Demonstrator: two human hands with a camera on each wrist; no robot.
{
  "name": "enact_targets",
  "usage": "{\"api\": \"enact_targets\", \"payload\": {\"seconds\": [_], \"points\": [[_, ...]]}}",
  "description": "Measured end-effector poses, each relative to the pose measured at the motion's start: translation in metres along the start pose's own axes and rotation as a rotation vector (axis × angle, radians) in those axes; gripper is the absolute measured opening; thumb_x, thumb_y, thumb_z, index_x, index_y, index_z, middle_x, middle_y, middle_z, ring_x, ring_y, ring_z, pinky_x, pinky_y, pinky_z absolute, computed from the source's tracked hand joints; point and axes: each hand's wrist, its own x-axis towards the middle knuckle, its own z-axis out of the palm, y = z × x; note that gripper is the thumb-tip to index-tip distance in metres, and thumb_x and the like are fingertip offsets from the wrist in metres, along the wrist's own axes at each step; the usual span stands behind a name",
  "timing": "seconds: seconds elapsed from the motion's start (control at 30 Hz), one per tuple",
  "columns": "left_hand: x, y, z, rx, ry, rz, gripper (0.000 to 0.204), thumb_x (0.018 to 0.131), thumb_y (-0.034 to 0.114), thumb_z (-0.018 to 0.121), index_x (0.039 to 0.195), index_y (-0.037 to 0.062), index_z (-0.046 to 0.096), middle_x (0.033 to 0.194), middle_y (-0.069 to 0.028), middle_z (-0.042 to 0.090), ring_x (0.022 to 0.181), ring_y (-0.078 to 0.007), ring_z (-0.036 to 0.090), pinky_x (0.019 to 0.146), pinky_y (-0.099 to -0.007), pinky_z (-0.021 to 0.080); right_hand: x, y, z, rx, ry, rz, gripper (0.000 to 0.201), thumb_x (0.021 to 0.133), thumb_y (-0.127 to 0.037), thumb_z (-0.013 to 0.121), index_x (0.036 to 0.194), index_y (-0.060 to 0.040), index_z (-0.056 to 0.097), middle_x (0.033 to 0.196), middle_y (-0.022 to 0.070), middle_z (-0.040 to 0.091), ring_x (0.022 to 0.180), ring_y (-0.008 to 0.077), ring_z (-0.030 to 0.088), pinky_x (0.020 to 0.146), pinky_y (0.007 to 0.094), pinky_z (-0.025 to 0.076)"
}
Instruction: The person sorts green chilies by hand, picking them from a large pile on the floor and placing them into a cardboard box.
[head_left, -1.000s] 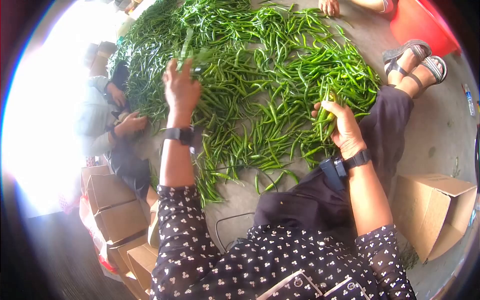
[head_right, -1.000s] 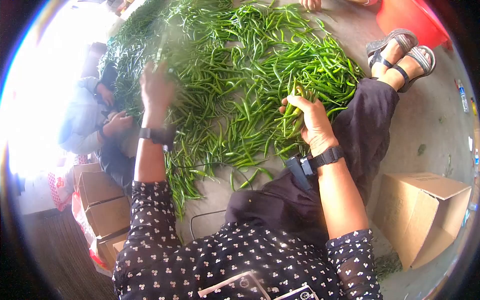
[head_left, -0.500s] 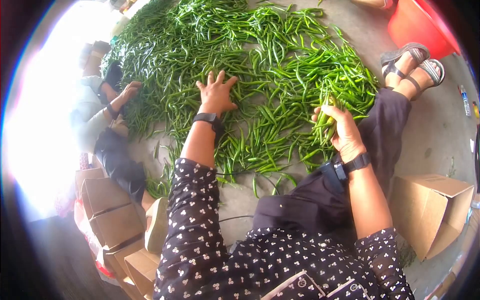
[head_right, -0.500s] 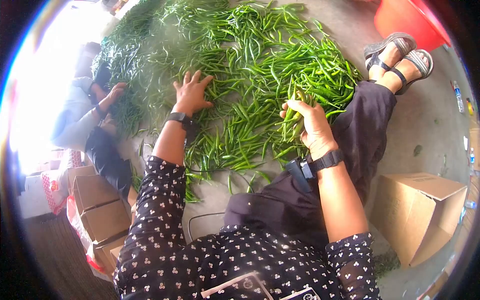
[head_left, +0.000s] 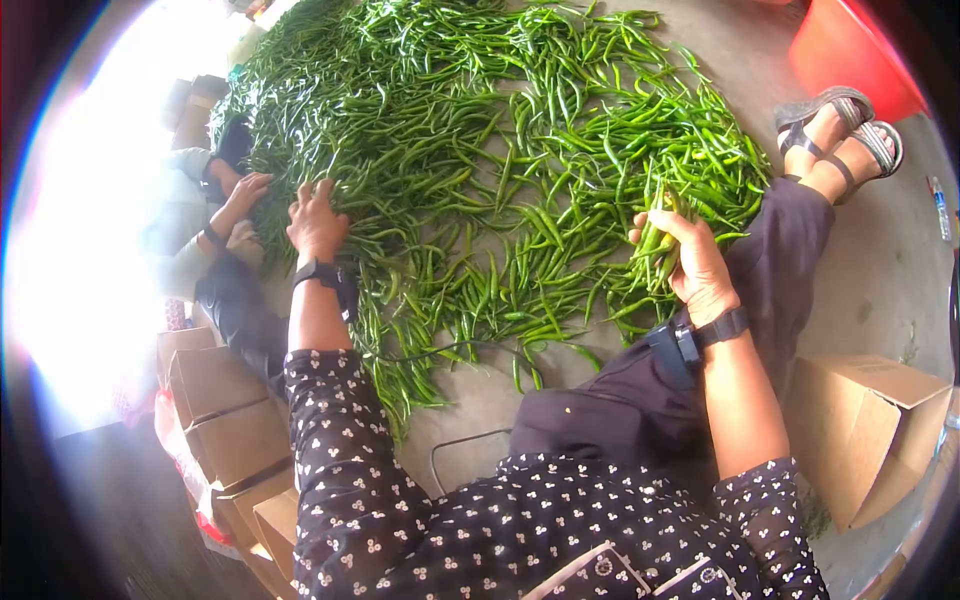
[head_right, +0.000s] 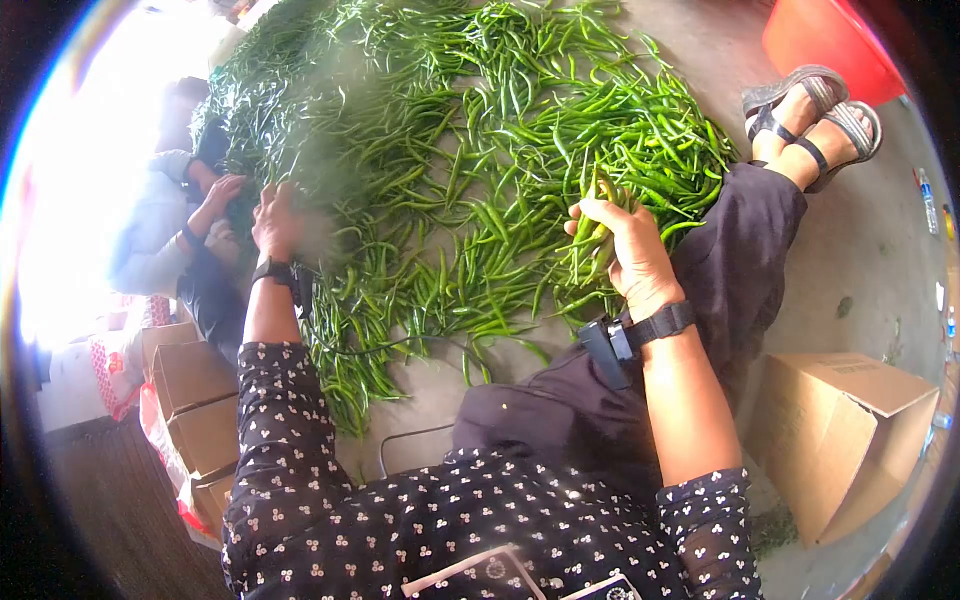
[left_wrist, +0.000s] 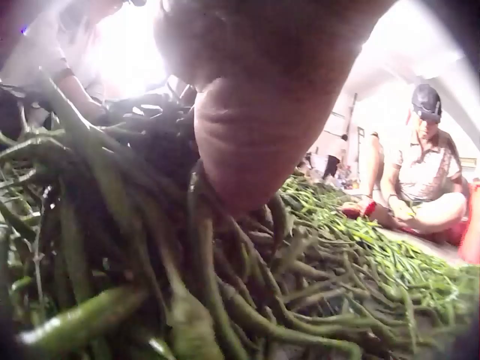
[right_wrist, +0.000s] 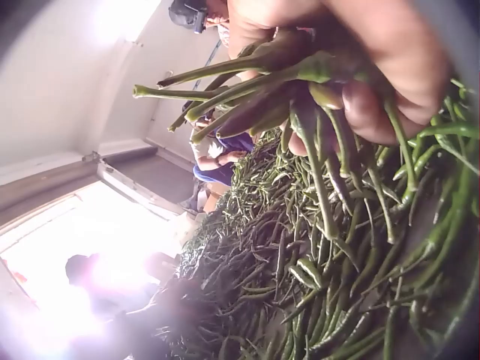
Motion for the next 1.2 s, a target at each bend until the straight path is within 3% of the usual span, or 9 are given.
{"api": "enact_targets", "payload": {"seconds": [0.3,0.37,0.43,0.63,0.7,0.77,0.83,1.03,1.2], "points": [[0.012,-0.082,0.051,-0.294,0.195,-0.310,0.066,0.070,0.031,0.067,0.126,0.0065,0.042,0.130,-0.0199,0.042,0.114,-0.0333,0.047,0.095,-0.0397,0.039,-0.002,0.000,-0.002,0.009,-0.015,-0.026,0.013,0.079,-0.014,0.061,0.090,-0.0075,0.058,0.079,0.0054,0.062,0.068,0.0150,0.061,0.055,0.0270,0.049],[-0.002,-0.106,0.062,-0.565,0.027,-0.433,0.067,0.072,0.037,0.065,0.127,0.0051,0.043,0.127,-0.0211,0.046,0.117,-0.0337,0.045,0.097,-0.0385,0.037,-0.001,0.000,-0.002,-0.007,-0.018,-0.034,0.013,0.079,-0.015,0.061,0.089,-0.0075,0.059,0.079,0.0053,0.063,0.069,0.0147,0.062,0.055,0.0265,0.048],[-0.029,-0.120,0.083,-0.513,0.148,-0.473,0.069,0.073,0.042,0.064,0.126,0.0034,0.044,0.123,-0.0210,0.049,0.118,-0.0337,0.043,0.097,-0.0395,0.036,-0.002,0.001,-0.001,-0.008,-0.023,-0.036,0.013,0.079,-0.015,0.061,0.089,-0.0073,0.059,0.079,0.0053,0.063,0.069,0.0146,0.062,0.055,0.0265,0.048],[-0.135,-0.157,0.117,-0.578,0.103,-0.548,0.074,0.072,0.047,0.066,0.126,0.0017,0.044,0.124,-0.0236,0.048,0.116,-0.0336,0.045,0.098,-0.0398,0.035,-0.001,0.000,0.002,-0.022,-0.034,-0.030,0.013,0.079,-0.015,0.061,0.089,-0.0068,0.059,0.078,0.0053,0.063,0.068,0.0142,0.061,0.056,0.0264,0.048],[-0.193,-0.163,0.114,-0.465,-0.116,-0.732,0.079,0.071,0.049,0.067,0.127,-0.0006,0.042,0.124,-0.0259,0.047,0.116,-0.0341,0.047,0.098,-0.0399,0.036,-0.002,-0.001,0.001,-0.026,-0.041,-0.026,0.013,0.078,-0.015,0.062,0.089,-0.0067,0.059,0.078,0.0052,0.062,0.068,0.0142,0.061,0.056,0.0263,0.049],[-0.197,-0.160,0.123,-0.601,0.002,-0.665,0.090,0.069,0.056,0.066,0.130,-0.0035,0.037,0.126,-0.0274,0.046,0.118,-0.0350,0.046,0.099,-0.0396,0.035,-0.002,0.001,0.002,-0.015,-0.048,-0.030,0.014,0.078,-0.015,0.062,0.089,-0.0062,0.059,0.078,0.0053,0.062,0.068,0.0146,0.061,0.056,0.0258,0.049],[-0.183,-0.138,0.124,-0.546,-0.290,-0.553,0.101,0.067,0.063,0.063,0.134,-0.0050,0.029,0.128,-0.0281,0.043,0.121,-0.0360,0.042,0.101,-0.0385,0.033,0.001,0.003,-0.001,-0.032,-0.043,-0.017,0.016,0.078,-0.016,0.063,0.089,-0.0061,0.059,0.078,0.0054,0.062,0.067,0.0149,0.062,0.055,0.0260,0.049],[-0.163,-0.059,0.114,-0.603,-0.447,-0.488,0.107,0.066,0.067,0.060,0.136,-0.0049,0.023,0.132,-0.0301,0.037,0.124,-0.0375,0.037,0.102,-0.0388,0.031,-0.004,-0.001,-0.002,-0.001,-0.030,-0.040,0.016,0.078,-0.016,0.063,0.090,-0.0062,0.059,0.078,0.0054,0.062,0.068,0.0160,0.062,0.056,0.0262,0.048],[-0.215,-0.003,0.077,-0.505,-0.406,-0.237,0.115,0.060,0.056,0.074,0.142,0.0059,0.010,0.139,-0.0305,0.023,0.129,-0.0409,0.025,0.103,-0.0442,0.029,-0.003,0.001,0.003,-0.035,-0.043,-0.029,0.018,0.077,-0.016,0.063,0.091,-0.0064,0.058,0.079,0.0059,0.062,0.069,0.0163,0.062,0.056,0.0265,0.048]]}}
